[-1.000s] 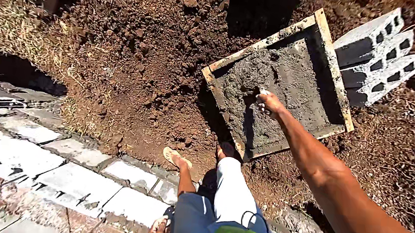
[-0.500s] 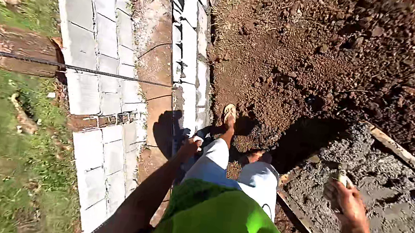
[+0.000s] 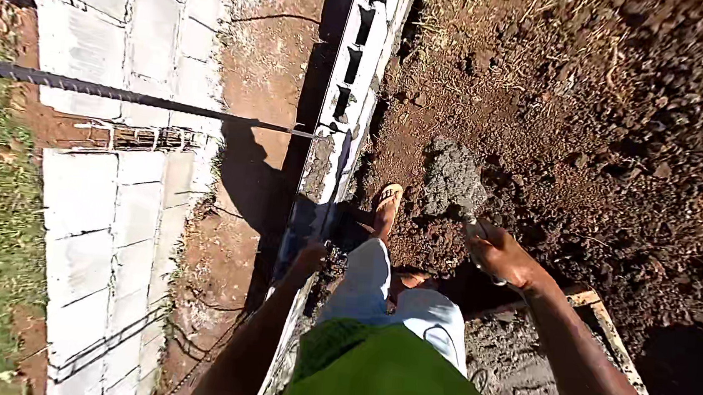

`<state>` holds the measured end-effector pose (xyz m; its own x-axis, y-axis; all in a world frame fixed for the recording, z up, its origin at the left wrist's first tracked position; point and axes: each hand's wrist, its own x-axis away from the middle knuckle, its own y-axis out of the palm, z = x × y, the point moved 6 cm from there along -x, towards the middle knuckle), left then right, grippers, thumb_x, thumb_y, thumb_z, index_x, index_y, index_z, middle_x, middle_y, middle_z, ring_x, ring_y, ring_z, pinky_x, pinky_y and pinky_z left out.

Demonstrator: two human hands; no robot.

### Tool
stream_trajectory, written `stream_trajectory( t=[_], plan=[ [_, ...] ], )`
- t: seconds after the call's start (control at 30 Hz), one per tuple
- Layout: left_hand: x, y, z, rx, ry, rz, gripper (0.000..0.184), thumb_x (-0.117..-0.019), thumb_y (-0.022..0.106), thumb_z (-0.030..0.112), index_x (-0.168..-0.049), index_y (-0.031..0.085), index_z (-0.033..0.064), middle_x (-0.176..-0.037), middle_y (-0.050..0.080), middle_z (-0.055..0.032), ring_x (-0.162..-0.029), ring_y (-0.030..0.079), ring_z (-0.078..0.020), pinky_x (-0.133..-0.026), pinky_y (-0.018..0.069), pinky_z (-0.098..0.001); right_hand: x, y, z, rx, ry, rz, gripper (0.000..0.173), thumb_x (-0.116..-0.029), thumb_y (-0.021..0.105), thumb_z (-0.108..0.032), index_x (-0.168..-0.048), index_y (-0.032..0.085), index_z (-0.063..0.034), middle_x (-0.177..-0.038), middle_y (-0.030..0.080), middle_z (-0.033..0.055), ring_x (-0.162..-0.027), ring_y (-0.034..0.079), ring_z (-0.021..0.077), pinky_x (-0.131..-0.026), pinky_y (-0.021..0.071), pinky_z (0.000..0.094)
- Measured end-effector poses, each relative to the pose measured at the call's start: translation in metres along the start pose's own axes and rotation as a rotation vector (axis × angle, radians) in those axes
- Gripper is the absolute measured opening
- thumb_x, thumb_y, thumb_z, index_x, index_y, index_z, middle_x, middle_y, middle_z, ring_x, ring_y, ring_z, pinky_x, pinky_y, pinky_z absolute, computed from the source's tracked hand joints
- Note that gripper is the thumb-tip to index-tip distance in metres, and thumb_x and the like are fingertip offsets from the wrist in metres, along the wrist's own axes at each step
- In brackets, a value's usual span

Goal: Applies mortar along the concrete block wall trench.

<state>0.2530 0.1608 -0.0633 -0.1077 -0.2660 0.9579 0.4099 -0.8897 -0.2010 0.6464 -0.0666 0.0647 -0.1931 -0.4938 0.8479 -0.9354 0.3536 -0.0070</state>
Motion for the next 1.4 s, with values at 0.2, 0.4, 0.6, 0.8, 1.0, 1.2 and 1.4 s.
stream_trajectory(
  t=[0.2,0.4,0.6,0.8,1.0,1.2,1.4],
  plan=[
    [-0.004,-0.029,-0.021,0.265,-0.111,0.099,0.042,-0.1089,0.050,0.024,-0.144,0.050,-0.0005,-0.132,0.061,-0.0238,-0.105,0.069,-0.0314,-0.088,0.0583,-0.0465,-0.135,0.065,-0.149,0.294,0.174,-0.113,0.040,-0.1085,0.049,-0.033,-0.124,0.060,0.0021,-0.100,0.064,0.0201,-0.084,0.063,0.0289,-0.079,0.0524,0.0510],
    [0.036,-0.071,-0.070,0.475,-0.238,0.269,0.039,-0.1104,0.044,0.022,-0.141,0.051,-0.0001,-0.127,0.064,-0.0226,-0.102,0.068,-0.0312,-0.086,0.0572,-0.0460,-0.290,0.131,-0.231,0.132,0.360,-0.159,0.018,-0.1047,0.046,-0.022,-0.103,0.058,-0.0078,-0.065,0.045,0.0012,-0.045,0.038,0.0104,-0.043,0.0355,0.0258],
    [0.076,-0.070,-0.122,0.547,-0.374,0.343,0.039,-0.1108,0.043,0.024,-0.140,0.052,-0.0007,-0.126,0.064,-0.0245,-0.100,0.069,-0.0317,-0.083,0.0579,-0.0460,-0.298,0.144,-0.238,0.284,0.382,-0.157,0.024,-0.1059,0.044,-0.025,-0.107,0.059,-0.0056,-0.069,0.048,0.0030,-0.050,0.042,0.0124,-0.048,0.0400,0.0289],
    [0.070,-0.034,-0.062,0.656,-0.328,0.310,0.039,-0.1084,0.049,0.023,-0.139,0.053,-0.0003,-0.124,0.065,-0.0224,-0.100,0.068,-0.0304,-0.085,0.0578,-0.0458,-0.294,0.104,-0.250,0.911,0.132,-0.127,0.045,-0.1054,0.049,-0.033,-0.125,0.062,0.0057,-0.123,0.064,0.0294,-0.114,0.064,0.0439,-0.093,0.0499,0.0659],
    [0.058,-0.006,0.028,0.798,-0.239,0.398,0.039,-0.1097,0.046,0.022,-0.141,0.051,-0.0005,-0.121,0.066,-0.0202,-0.097,0.070,-0.0266,-0.082,0.0589,-0.0421,-0.311,0.036,-0.286,1.275,-0.233,-0.161,0.045,-0.0968,0.062,-0.018,-0.139,0.053,-0.0060,-0.119,0.066,0.0297,-0.109,0.065,0.0511,-0.086,0.0521,0.0707],
    [0.108,0.109,0.103,0.982,-0.522,0.444,0.037,-0.1112,0.043,0.021,-0.140,0.052,0.0005,-0.127,0.064,-0.0229,-0.102,0.070,-0.0294,-0.085,0.0585,-0.0443,-0.327,0.004,-0.364,1.516,-0.501,-0.462,0.051,-0.1018,0.059,-0.017,-0.152,0.049,-0.0163,-0.136,0.059,0.0257,-0.104,0.067,0.0495,-0.084,0.0539,0.0685],
    [0.170,0.261,0.172,1.141,-0.672,0.396,0.037,-0.1099,0.046,0.018,-0.140,0.053,-0.0016,-0.125,0.064,-0.0262,-0.102,0.070,-0.0334,-0.087,0.0589,-0.0483,-0.405,0.028,-0.362,1.681,-0.481,-0.524,0.051,-0.0997,0.056,-0.008,-0.150,0.047,-0.0142,-0.130,0.059,0.0327,-0.108,0.064,0.0542,-0.084,0.0528,0.0705]
  ],
)
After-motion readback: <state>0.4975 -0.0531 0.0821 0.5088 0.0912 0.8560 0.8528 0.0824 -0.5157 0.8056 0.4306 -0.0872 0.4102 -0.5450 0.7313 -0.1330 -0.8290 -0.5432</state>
